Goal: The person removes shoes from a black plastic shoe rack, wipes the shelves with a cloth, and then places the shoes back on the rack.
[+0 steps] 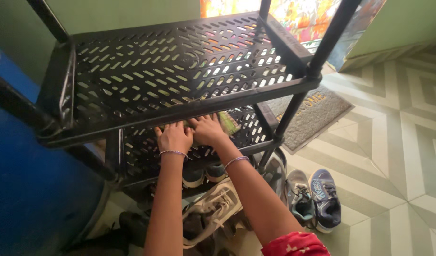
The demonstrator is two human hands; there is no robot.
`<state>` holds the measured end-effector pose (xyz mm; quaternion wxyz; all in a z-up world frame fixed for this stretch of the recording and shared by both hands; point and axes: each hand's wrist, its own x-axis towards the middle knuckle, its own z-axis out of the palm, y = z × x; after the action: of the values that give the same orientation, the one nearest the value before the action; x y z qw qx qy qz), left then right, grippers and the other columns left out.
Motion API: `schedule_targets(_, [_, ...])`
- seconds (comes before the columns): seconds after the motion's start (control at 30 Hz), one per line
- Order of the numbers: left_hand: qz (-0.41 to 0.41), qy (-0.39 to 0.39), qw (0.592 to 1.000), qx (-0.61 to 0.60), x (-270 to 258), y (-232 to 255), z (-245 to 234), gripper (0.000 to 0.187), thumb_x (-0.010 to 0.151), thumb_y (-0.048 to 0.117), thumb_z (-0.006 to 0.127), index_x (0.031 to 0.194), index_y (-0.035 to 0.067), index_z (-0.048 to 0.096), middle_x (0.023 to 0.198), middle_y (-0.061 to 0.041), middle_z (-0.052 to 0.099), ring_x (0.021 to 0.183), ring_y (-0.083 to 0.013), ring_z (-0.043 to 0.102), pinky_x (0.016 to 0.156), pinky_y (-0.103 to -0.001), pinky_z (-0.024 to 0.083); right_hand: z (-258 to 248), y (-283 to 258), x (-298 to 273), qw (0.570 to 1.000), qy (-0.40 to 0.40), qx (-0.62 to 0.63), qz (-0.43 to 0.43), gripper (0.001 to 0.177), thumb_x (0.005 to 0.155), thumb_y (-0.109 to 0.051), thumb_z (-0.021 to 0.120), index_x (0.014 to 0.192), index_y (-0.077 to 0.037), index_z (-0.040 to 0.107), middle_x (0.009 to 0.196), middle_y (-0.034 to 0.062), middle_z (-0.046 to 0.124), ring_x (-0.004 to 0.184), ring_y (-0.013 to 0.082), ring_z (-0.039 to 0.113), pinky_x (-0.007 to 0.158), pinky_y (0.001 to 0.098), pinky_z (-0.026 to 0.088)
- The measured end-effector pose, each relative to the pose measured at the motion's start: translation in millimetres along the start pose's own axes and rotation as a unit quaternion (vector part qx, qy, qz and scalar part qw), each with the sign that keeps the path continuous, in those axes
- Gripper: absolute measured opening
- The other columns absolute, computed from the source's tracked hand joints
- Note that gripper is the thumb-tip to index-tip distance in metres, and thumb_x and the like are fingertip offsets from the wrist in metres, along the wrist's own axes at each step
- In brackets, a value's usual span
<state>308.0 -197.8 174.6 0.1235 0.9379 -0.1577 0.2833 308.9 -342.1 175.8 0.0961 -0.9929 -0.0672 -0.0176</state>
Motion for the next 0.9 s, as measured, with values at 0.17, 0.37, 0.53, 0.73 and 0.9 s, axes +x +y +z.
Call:
schedule_targets(0.17, [-0.033,-0.151,0.987,0.041,-17.5,15.3,-42.7,0.053,0.089,0.039,0.054,0.135,0.015,0.063,0.12,-0.01,0.074,0.109,-0.0273,0.071,0.12,-0.068,0.004,-4.9,-15.0,-32.8,0.999,0.002,-0.028,-0.025,0.067,0.101,-0.045,0.045,0.163,-0.033,0.022,0.169,0.0161,0.016,0.158,0.0385,0.01,0.124,0.0555,0.012])
schedule_targets(0.37, [-0.102,-0.333,0.931,0.108,-33.7,48.2,-119.7,0.032,0.097,0.03,0.053,0.108,0.018,0.081,0.107,-0.01,0.079,0.109,-0.0306,0.073,0.12,-0.075,-0.005,-1.4,-32.3,-69.4,0.999,-0.014,0.006,-0.037,0.073,0.097,-0.042,0.053,0.162,-0.033,0.023,0.17,0.0204,0.01,0.156,0.0403,0.01,0.122,0.0552,0.013])
schedule_targets(0.53, [-0.124,-0.379,0.896,0.197,-42.7,64.4,-159.9,0.034,0.097,0.032,0.051,0.1,0.017,0.081,0.095,-0.009,0.079,0.105,-0.0354,0.072,0.11,-0.079,-0.009,-12.3,-49.2,-96.0,0.996,0.0,0.008,-0.085,0.075,0.084,-0.038,0.067,0.154,-0.03,0.042,0.165,0.012,0.029,0.153,0.0398,0.022,0.119,0.0567,0.019])
schedule_targets(0.73, [-0.092,-0.299,0.935,0.168,-67.2,45.2,-170.7,0.033,0.101,0.031,0.051,0.091,0.021,0.081,0.096,-0.004,0.076,0.112,-0.0273,0.07,0.123,-0.075,-0.001,-28.7,-76.2,-137.2,0.988,0.102,0.076,-0.083,0.051,0.086,-0.037,0.066,0.136,-0.024,0.063,0.134,0.0116,0.057,0.134,0.0345,0.047,0.11,0.0495,0.038])
schedule_targets(0.9, [-0.018,-0.148,0.981,0.124,-96.7,39.7,-152.1,0.03,0.089,0.04,0.062,0.094,0.013,0.075,0.109,-0.007,0.069,0.115,-0.0243,0.06,0.11,-0.063,0.033,-49.7,-63.3,-164.1,0.976,0.177,0.072,-0.104,0.052,0.084,-0.039,0.067,0.129,-0.014,0.062,0.129,0.0135,0.062,0.132,0.0381,0.048,0.107,0.0515,0.038])
